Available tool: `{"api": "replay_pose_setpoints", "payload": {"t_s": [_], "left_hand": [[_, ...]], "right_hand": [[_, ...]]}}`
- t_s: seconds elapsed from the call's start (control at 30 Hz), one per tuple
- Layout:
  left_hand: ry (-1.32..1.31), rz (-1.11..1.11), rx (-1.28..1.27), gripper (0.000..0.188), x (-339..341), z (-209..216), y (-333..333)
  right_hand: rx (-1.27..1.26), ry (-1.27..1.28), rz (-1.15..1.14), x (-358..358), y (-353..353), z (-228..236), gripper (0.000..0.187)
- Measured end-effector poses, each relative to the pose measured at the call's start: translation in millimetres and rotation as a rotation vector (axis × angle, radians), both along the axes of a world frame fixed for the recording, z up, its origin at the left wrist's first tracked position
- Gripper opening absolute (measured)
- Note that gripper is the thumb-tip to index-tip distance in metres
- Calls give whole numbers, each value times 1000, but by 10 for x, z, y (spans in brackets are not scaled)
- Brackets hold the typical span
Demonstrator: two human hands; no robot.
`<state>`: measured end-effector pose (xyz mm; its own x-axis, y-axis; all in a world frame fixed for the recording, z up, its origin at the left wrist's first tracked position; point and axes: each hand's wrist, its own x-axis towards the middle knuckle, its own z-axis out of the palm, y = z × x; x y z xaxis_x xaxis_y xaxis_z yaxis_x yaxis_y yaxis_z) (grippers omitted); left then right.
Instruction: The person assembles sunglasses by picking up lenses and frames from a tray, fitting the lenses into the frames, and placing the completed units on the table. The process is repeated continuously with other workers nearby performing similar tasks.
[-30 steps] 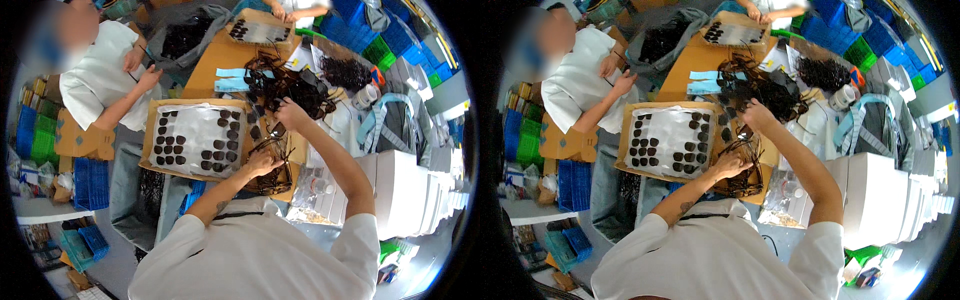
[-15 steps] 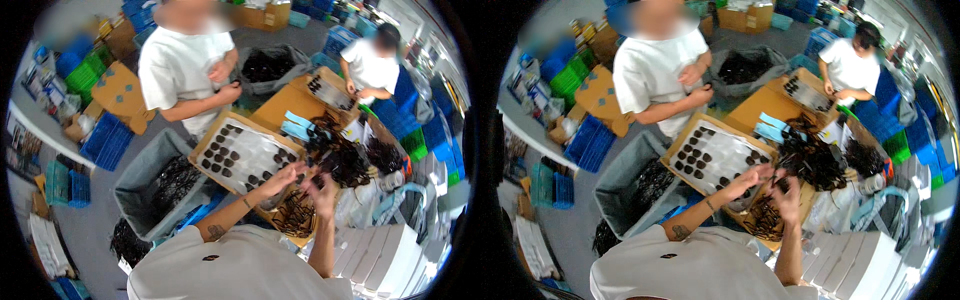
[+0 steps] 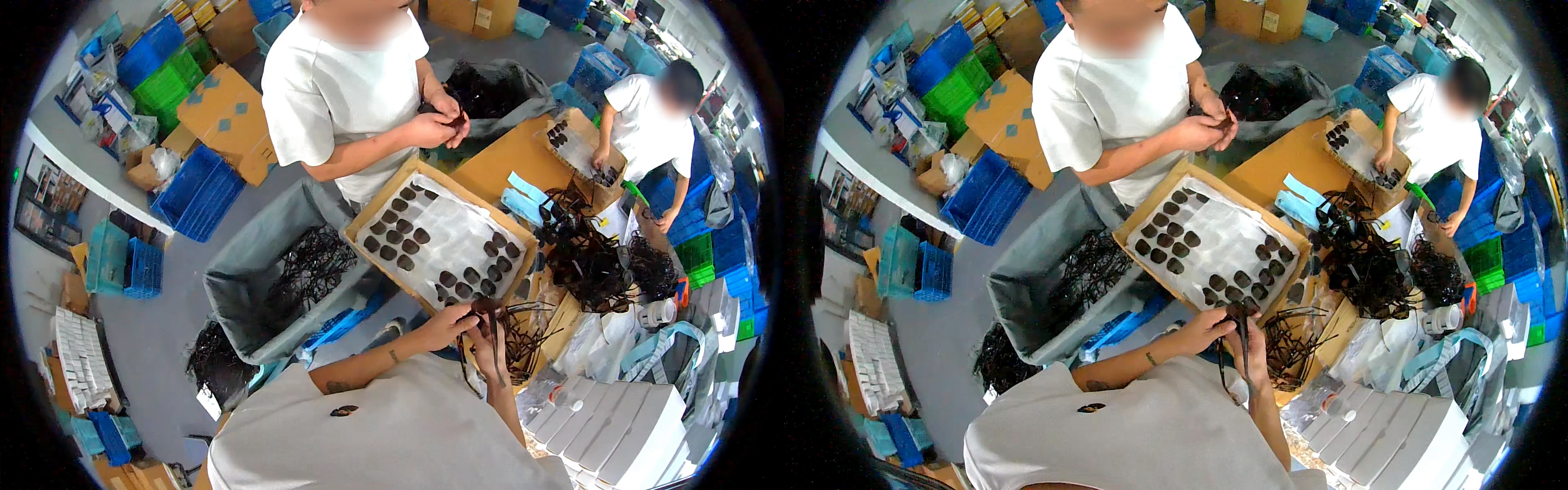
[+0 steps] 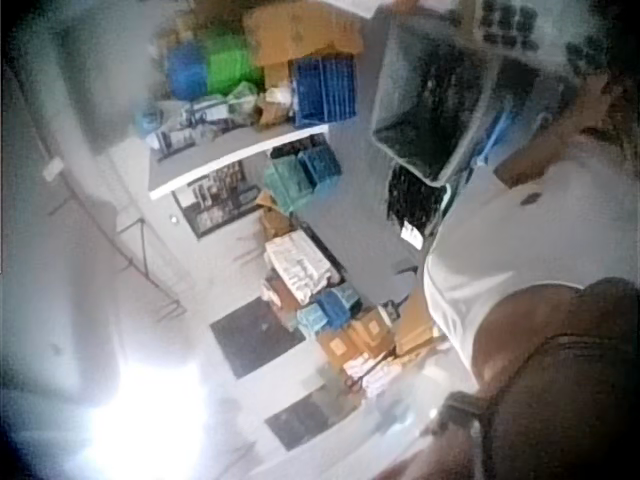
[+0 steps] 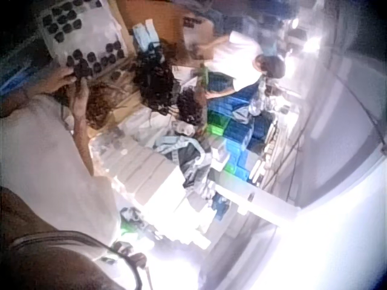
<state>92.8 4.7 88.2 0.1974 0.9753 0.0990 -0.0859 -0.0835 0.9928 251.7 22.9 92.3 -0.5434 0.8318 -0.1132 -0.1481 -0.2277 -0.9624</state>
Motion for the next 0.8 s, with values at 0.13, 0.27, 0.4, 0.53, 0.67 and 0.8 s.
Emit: {"api": "replay_pose_setpoints", "payload": {"t_s": [0.13, 0.27, 0.4, 0.53, 0.67, 0.8], "left_hand": [[-242, -86, -94, 22, -91, 128, 2], [-38, 170, -192, 29, -82, 23, -86], [132, 354, -88, 24, 31, -277, -152], [18, 413, -97, 24, 62, -345, -295], [192, 376, -98, 22, 60, -289, -265], [-199, 298, -232, 26, 40, -378, -58]], "right_hand": [[146, -91, -64, -104, -25, 25, 24], [27, -16, -133, -221, 8, -33, 26], [121, -282, -245, -323, -92, -180, 22], [-51, -224, -276, -415, -208, -372, 20], [-40, -198, -263, -441, -198, -443, 23], [-192, -18, -294, -463, -133, -393, 25]]}}
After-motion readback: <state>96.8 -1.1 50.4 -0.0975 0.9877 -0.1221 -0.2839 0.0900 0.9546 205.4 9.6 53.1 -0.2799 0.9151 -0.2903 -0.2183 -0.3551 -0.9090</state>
